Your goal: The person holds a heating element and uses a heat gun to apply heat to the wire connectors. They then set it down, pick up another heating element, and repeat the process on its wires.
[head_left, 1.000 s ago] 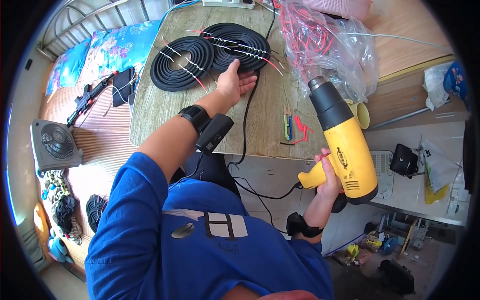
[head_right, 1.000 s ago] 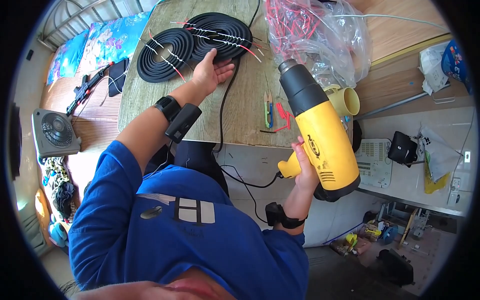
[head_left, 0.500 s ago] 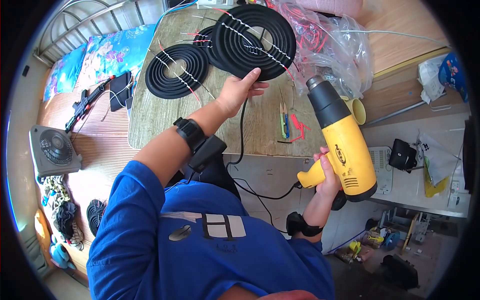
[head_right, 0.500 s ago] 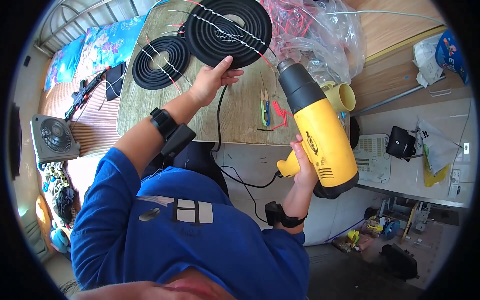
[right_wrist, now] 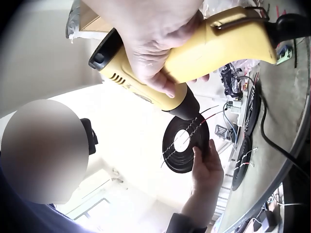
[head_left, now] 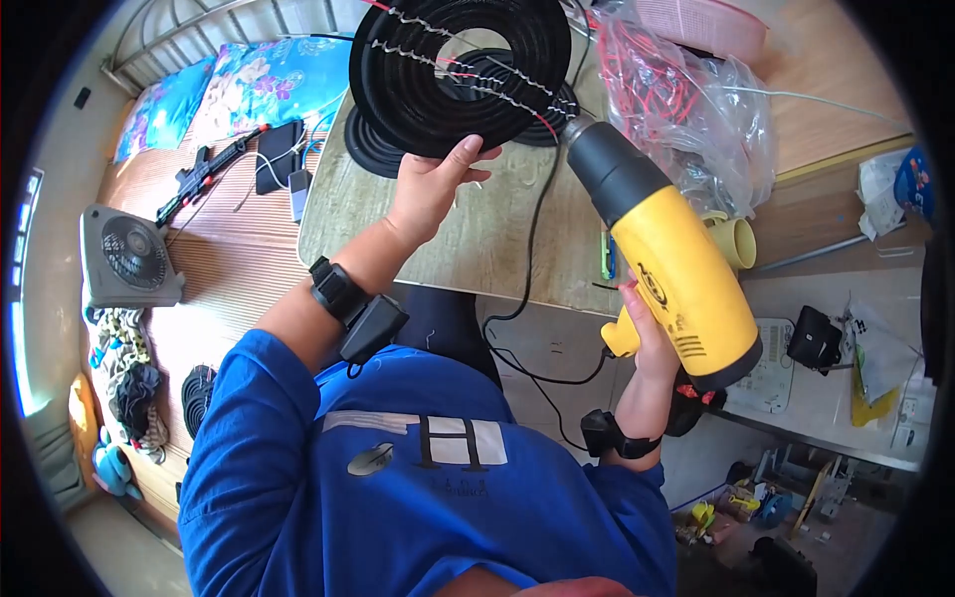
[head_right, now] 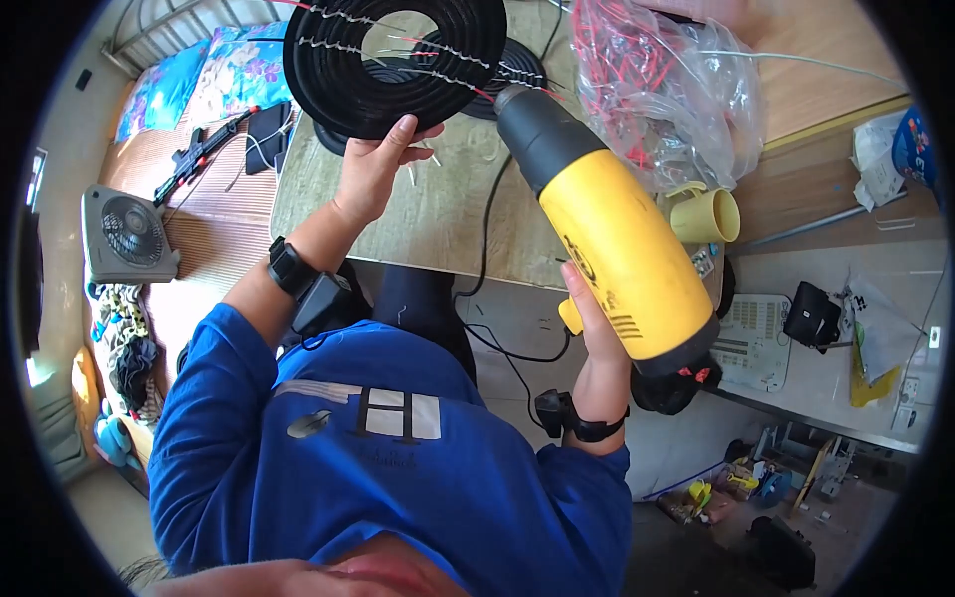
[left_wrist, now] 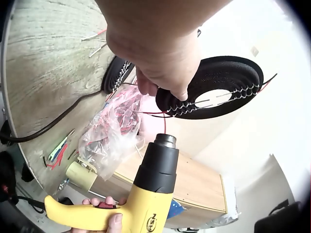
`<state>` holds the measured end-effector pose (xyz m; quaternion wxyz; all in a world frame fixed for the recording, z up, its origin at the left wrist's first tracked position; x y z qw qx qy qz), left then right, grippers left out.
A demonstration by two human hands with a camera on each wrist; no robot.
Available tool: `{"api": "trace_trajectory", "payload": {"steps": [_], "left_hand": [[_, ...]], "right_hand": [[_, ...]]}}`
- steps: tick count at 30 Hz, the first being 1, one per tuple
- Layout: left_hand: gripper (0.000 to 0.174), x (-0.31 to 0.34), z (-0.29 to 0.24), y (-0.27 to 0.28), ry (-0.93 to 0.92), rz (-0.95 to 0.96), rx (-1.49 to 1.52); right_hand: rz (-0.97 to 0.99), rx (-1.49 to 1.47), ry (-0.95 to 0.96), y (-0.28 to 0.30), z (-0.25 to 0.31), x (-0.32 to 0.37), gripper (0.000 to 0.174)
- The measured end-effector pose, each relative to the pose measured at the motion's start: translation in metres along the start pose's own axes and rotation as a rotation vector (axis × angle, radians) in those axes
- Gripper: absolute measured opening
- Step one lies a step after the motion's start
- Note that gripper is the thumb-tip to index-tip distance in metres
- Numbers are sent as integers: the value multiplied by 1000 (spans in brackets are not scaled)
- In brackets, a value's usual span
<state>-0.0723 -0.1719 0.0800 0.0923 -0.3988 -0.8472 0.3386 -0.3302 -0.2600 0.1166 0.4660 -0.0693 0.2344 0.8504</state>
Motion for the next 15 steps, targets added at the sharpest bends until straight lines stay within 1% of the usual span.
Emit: {"api": "trace_trajectory", "payload": {"steps": [4,9,12,15], "left_hand": [[26,10,-14,16,-40,-39,28],[26,22,-29,37,-84,-89,84],[26,27,-38,47,-103,-119,102],[25,33,-45,55,-116,-137,114]], "right_hand": [[72,7,19,-20,9,-6,43],[99,-36,9,-49,30,-9,43],[166,-17,-31,-61,37,-12,44],[163,39,-9,-74,46,-16,40]]}}
Point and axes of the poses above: each hand's wrist, its own x-axis away from the middle knuckle, its own y-axis out of the back of the hand, z = x × y, the point moved 1 cm from there along -x, towards the middle knuckle, and after that the axes turned 10 degrees about x, right-handed, at the moved point
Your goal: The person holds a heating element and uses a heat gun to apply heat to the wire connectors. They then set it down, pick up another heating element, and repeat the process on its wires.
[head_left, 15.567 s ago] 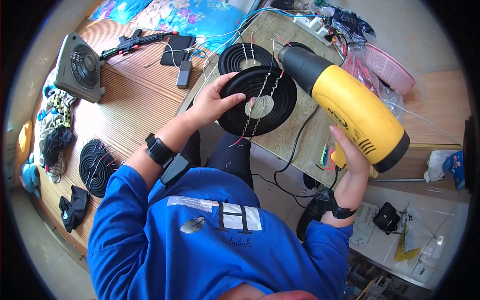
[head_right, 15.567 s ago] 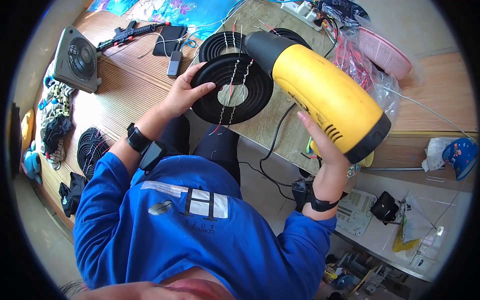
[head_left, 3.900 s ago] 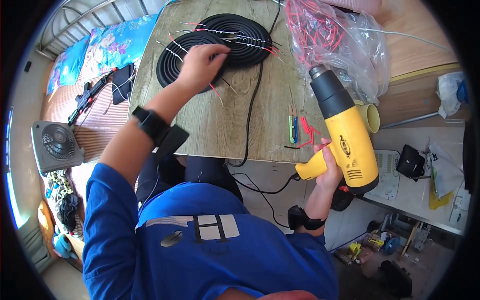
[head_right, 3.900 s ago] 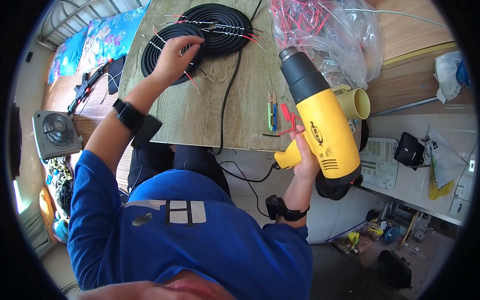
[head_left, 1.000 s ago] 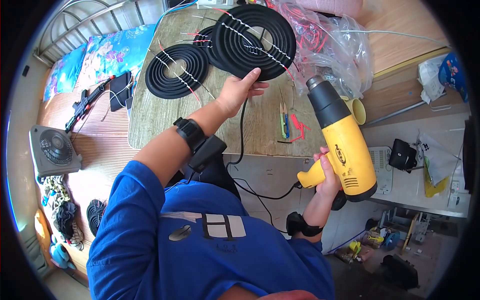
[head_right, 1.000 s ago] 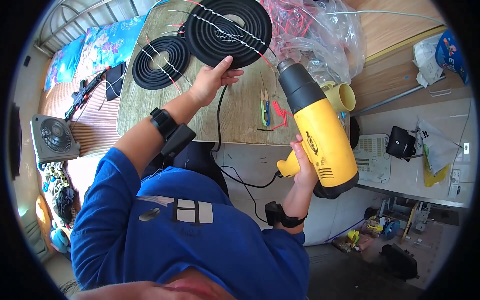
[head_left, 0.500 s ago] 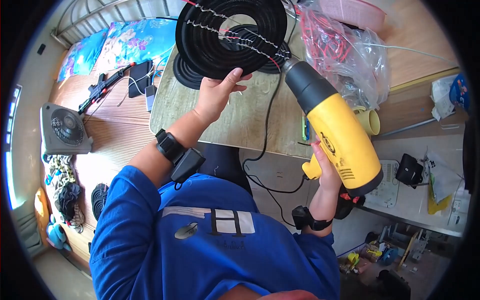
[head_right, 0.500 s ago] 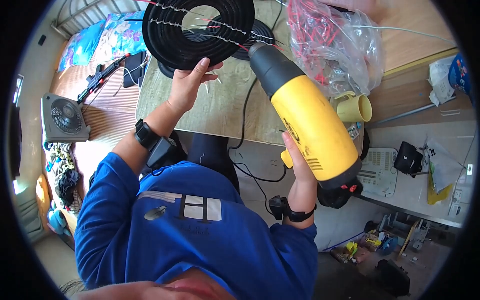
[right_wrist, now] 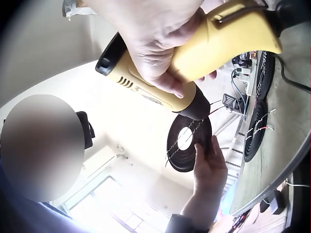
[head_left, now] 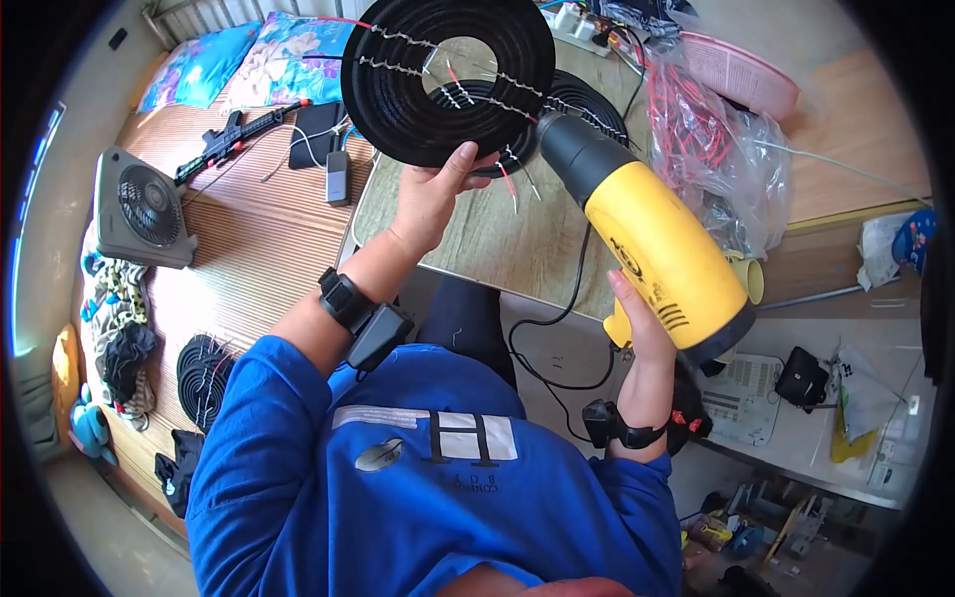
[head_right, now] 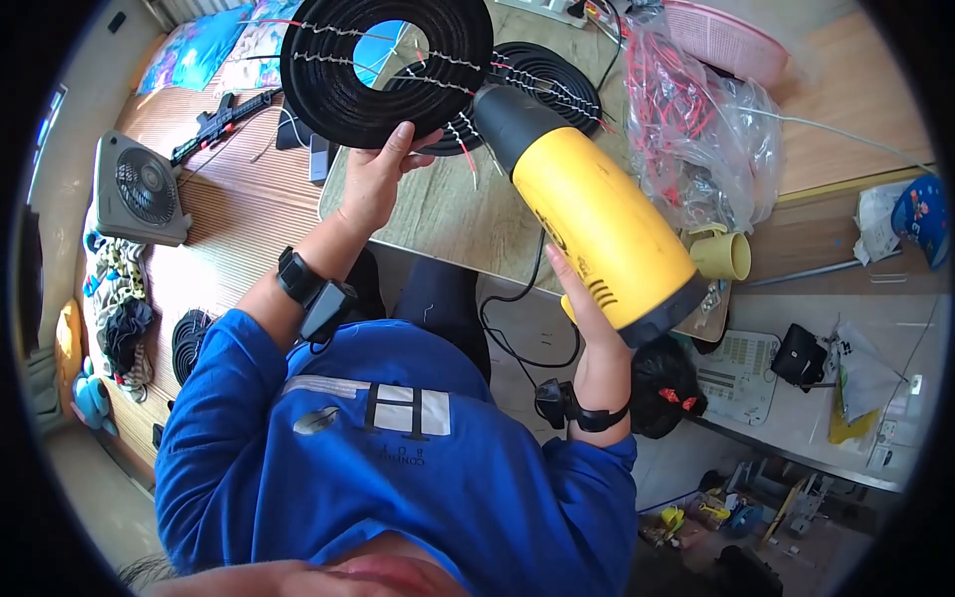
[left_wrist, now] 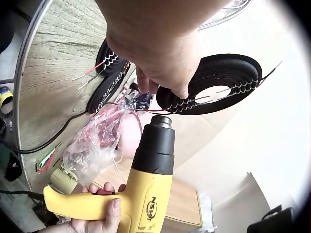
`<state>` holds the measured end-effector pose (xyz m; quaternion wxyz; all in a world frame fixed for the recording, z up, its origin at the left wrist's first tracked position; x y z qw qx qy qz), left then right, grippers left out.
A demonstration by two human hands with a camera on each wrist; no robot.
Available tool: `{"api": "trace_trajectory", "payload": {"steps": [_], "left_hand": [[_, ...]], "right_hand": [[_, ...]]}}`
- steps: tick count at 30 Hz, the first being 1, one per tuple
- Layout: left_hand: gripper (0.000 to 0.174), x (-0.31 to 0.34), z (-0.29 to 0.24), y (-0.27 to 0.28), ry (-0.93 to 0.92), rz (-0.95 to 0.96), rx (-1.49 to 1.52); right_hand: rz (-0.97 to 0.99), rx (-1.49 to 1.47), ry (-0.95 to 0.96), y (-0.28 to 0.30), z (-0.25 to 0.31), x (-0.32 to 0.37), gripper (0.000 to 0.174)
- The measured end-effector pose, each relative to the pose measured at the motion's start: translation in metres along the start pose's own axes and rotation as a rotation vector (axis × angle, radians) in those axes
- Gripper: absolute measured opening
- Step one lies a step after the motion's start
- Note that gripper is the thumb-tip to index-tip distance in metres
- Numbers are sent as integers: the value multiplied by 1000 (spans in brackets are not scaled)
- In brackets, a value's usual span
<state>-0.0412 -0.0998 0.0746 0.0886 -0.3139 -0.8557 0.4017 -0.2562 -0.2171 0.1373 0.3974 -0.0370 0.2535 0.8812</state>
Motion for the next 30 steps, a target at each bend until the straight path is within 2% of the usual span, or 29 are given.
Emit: {"api": "trace_trajectory", "payload": {"steps": [4,7,8,11,14,17,18,21,25,30], "left_hand": [[24,3,-8,15,-28,-36,3],[25,3,-12,29,-157,-138,-159],[25,4,-13,32,-158,-140,-158],[27,6,-24,39,-332,-172,-106],[29,10,-34,47,-344,-219,-127],[31,12,-38,60,-328,-258,-116],[32,11,-37,65,-306,-273,-91],[33,8,-35,73,-297,-292,-42],[33,9,-36,78,-310,-285,4],[33,11,-38,78,-298,-276,-5]], "right_hand": [[-34,13,29,-13,5,-1,38],[-53,16,31,-19,11,-2,38],[-63,24,26,-20,14,-2,38],[-54,18,-22,-25,25,-2,40],[-11,-8,-119,-31,29,-1,44],[92,-22,36,-38,27,-2,44],[94,-26,36,-42,27,-2,44],[71,5,131,-56,31,-6,32],[184,188,209,-65,26,-11,42],[209,90,133,-69,26,-17,43]]}}
Point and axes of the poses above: each hand's wrist, its own x-axis away from the middle knuckle, its own y-axis out of the back of the hand, z = x × y, the point moved 1 cm from there along -x, towards the middle knuckle, and after that the axes turned 10 degrees about x, right-handed, at the moved point
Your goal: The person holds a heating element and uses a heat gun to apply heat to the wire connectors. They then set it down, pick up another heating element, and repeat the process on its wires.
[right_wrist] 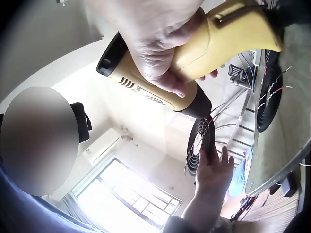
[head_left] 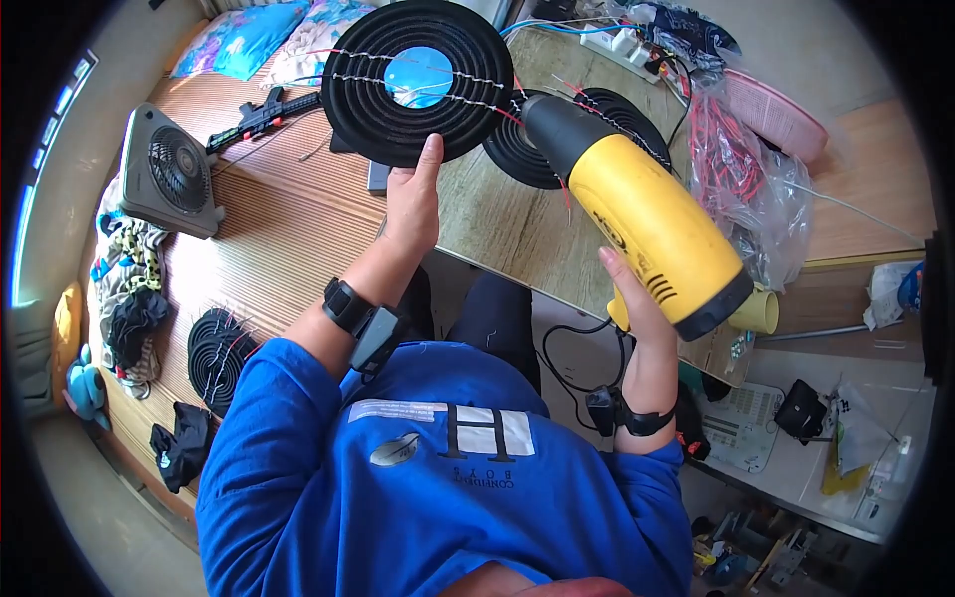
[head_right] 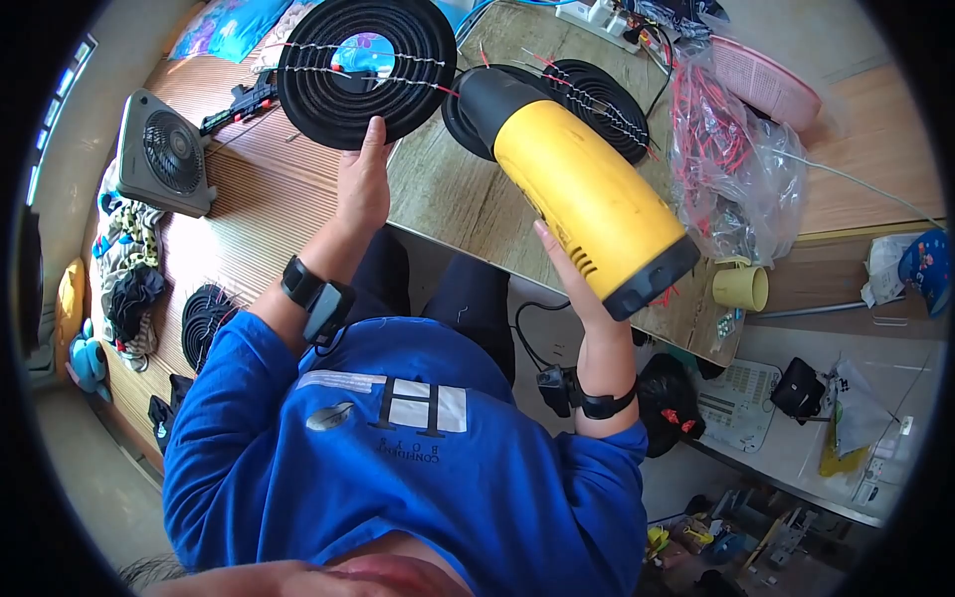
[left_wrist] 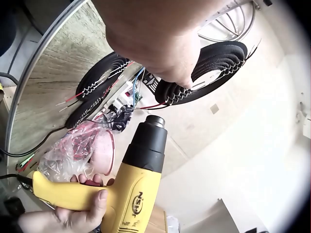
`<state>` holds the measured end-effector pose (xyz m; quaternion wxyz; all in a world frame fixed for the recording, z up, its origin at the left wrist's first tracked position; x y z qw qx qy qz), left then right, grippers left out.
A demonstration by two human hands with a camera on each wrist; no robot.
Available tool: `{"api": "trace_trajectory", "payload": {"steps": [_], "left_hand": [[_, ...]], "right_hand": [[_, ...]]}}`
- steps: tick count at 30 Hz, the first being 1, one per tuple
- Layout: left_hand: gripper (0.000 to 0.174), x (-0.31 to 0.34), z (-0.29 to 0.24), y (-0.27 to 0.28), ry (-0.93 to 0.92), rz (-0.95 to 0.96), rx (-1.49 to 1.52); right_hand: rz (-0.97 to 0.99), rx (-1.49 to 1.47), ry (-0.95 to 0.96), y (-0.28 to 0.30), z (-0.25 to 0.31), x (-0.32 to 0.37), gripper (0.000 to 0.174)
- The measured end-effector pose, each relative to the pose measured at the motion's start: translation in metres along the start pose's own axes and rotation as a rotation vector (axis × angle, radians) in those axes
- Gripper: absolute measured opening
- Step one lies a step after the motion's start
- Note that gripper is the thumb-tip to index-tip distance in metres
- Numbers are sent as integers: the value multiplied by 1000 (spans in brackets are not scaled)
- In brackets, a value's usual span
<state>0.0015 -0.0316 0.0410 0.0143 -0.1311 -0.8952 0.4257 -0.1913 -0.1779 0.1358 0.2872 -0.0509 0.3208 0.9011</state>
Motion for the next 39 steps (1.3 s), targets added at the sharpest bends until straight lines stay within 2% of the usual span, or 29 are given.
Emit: {"api": "trace_trajectory", "payload": {"steps": [3,5,8,11,12,16,20,22,24,29,39], "left_hand": [[33,0,0,0,1,16,7],[32,-1,-1,1,-2,57,19],[31,-4,-2,1,-6,17,83],[31,-4,-1,3,12,-4,114],[31,-4,-1,3,28,-4,114],[31,-5,0,3,59,-31,89],[30,-6,4,4,67,-45,80],[30,-7,7,4,65,-42,81],[30,-7,8,8,142,-92,53],[32,-7,9,8,284,-93,88],[33,-2,14,-17,409,-22,55]], "right_hand": [[0,62,78,2,3,0,44],[-6,45,55,4,1,0,44],[-4,6,16,2,1,-2,46],[-129,-231,-65,-1,8,2,31],[-133,-231,-67,0,6,2,31],[-107,-159,-58,2,-1,-2,36],[-109,-261,-116,3,3,1,38],[-65,-119,-94,8,-8,0,43],[-38,-52,-78,12,-14,-1,46],[-199,-199,-70,28,-18,8,40],[-461,-332,-187,66,-41,34,32]]}}
Point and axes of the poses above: each hand's wrist, its own x-axis away from the middle knuckle, its own y-axis out of the back of the hand, z = x × y, the point moved 1 cm from there along -x, towards the middle knuckle, and after that the axes turned 10 degrees about x, right-handed, at the moved point
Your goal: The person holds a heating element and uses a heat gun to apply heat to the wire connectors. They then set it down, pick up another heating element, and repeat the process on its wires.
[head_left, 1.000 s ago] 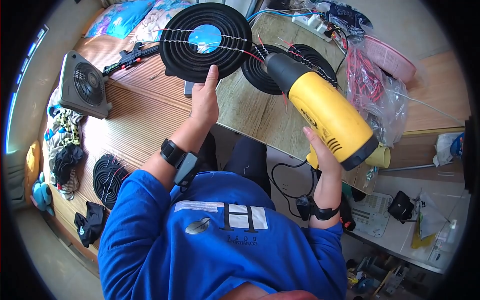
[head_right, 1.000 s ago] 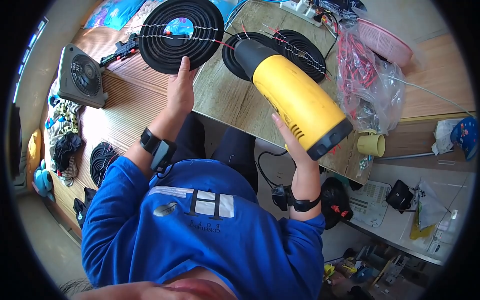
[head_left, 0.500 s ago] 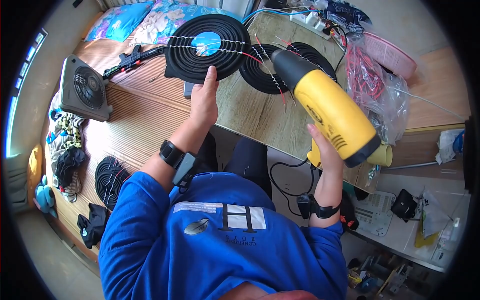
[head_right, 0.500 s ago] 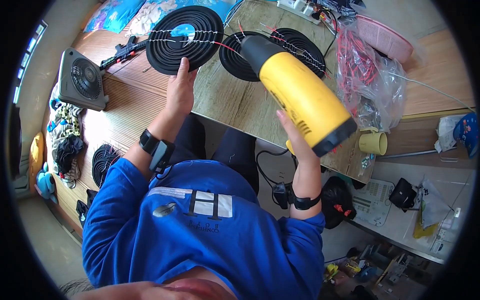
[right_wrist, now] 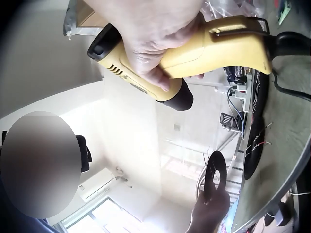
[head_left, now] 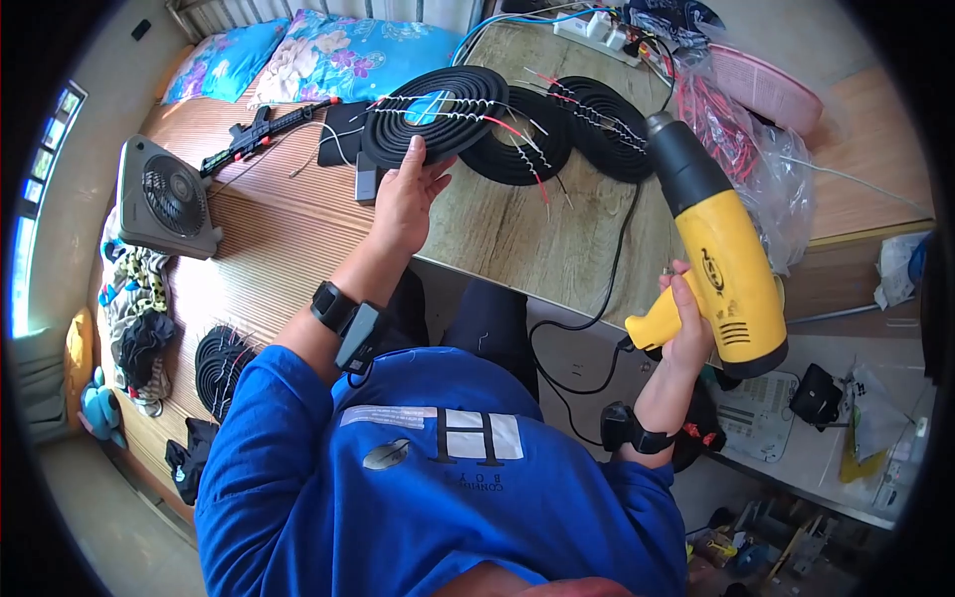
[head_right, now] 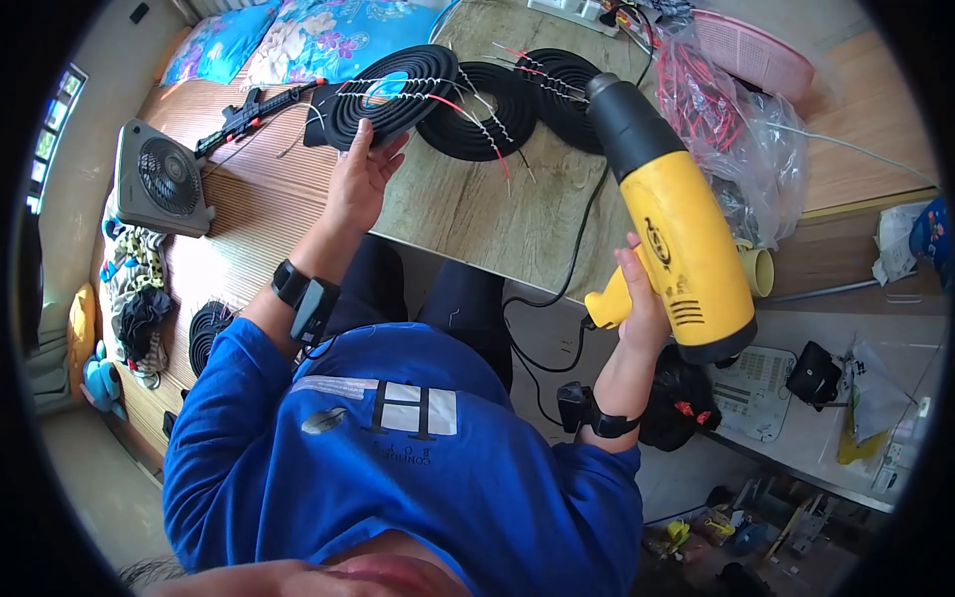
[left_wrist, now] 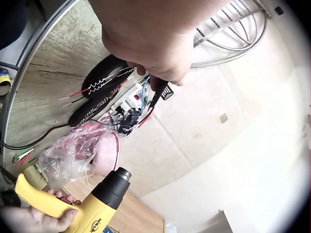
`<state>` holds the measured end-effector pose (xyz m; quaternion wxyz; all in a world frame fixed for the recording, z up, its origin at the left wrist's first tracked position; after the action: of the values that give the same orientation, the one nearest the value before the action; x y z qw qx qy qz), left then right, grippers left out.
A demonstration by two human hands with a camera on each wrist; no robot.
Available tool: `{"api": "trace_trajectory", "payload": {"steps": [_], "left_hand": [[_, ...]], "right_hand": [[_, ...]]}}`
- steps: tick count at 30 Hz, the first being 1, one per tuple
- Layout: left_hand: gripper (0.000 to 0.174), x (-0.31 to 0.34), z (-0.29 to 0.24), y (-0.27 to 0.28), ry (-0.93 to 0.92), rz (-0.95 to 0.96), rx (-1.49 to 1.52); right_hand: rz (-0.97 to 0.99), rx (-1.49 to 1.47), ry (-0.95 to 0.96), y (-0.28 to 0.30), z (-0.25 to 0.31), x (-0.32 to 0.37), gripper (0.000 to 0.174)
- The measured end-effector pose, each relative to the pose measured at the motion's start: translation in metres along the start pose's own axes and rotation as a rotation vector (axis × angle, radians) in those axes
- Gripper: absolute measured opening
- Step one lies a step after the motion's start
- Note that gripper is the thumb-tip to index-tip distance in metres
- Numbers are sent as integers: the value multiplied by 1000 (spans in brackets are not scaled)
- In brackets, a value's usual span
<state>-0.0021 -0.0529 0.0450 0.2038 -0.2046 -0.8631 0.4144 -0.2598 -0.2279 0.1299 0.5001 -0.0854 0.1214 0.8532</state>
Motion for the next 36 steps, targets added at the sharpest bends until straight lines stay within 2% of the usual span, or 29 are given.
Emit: {"api": "trace_trajectory", "payload": {"steps": [5,7,14,17,20,24,29,36], "left_hand": [[31,-3,11,-6,36,39,-34],[30,-3,17,-9,43,58,-46],[21,9,33,-25,-175,30,-202],[22,14,33,-29,-206,72,-227],[23,15,32,-28,-233,87,-234],[24,13,32,-23,-259,79,-228],[24,10,33,-19,-241,73,-244],[25,11,28,-21,-255,64,-222]], "right_hand": [[-31,-60,-19,22,-6,2,31],[25,-7,-34,24,-7,4,32],[221,93,45,-6,-8,10,38],[272,99,16,-20,-5,7,41],[342,189,106,-25,-15,3,41],[282,129,29,-30,-10,-1,39],[271,82,67,-30,-9,1,39],[268,46,-41,-34,-7,0,41]]}}
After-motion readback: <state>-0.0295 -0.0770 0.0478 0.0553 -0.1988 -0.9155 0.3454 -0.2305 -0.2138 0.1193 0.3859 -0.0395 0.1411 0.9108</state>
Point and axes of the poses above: each hand's wrist, its own x-axis away from the middle knuckle, its own y-axis out of the back of the hand, z = x × y, the point moved 1 cm from there along -x, towards the middle knuckle, and after that the axes turned 10 degrees about x, right-handed, at the moved point
